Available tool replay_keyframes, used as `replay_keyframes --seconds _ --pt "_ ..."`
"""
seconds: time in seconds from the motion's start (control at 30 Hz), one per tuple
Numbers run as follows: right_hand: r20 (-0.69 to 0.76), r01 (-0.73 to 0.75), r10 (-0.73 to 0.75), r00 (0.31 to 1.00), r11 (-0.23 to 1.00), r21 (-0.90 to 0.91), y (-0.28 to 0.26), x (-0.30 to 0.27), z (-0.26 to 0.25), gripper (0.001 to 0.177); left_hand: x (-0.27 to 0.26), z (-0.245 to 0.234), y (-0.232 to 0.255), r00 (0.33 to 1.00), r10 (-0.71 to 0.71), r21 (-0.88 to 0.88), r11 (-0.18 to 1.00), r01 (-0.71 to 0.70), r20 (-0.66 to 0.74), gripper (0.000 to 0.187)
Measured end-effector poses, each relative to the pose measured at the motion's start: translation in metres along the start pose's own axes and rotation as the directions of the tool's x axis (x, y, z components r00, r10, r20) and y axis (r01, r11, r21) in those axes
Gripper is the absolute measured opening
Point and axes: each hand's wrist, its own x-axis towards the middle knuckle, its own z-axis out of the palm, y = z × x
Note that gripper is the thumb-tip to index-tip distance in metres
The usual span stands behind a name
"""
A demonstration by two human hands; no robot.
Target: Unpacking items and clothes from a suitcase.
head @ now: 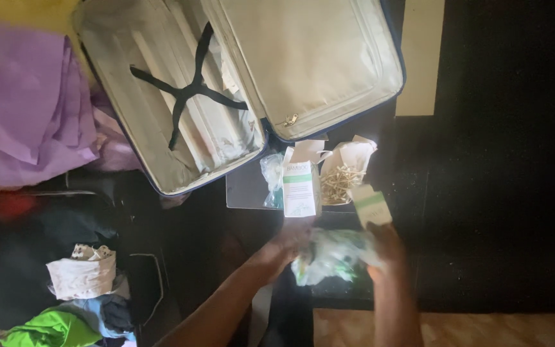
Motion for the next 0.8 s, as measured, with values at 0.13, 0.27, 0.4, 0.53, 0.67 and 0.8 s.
replay_keyframes --seconds 0.13,0.27,0.4,0.53,0.67,0.8 --pt "-0.109 -0.007 0.018 0.994 0.995 0.098 -0.046 -0.026 0.08 0.031 -0.011 -0.019 0.001 1.0 0.008 0.408 0.913 -0.004 -0.008 0.076" --pt "-0.127 0.049 -0.023 0.992 0.978 0.203 -0.053 -0.012 0.115 0.027 -0.021 -0.052 -0.005 0.933 0.014 0.346 0.931 0.12 -0.36 0.054" --pt "-0.24 0.063 -0.035 0.97 0.992 0.108 -0.09 -0.046 0.139 0.028 -0.016 -0.087 -0.008 0.777 0.117 0.098 0.993 -0.071 -0.618 0.045" --pt "-0.19 0.171 -0.134 0.972 0.967 0.19 -0.06 0.008 0.131 0.028 -0.017 -0.08 0.023 0.731 0.073 0.063 0.997 -0.041 -0.678 0.035" --pt "-0.092 0.194 -0.183 0.979 0.97 0.143 -0.049 0.053 0.126 0.024 0.025 -0.09 0.009 0.656 0.283 0.123 0.952 -0.28 -0.7 0.029" --pt "-0.104 0.138 -0.131 0.986 0.989 0.058 -0.049 0.067 0.133 0.032 0.047 -0.084 0.011 0.668 0.237 0.034 0.953 -0.302 -0.705 0.028"
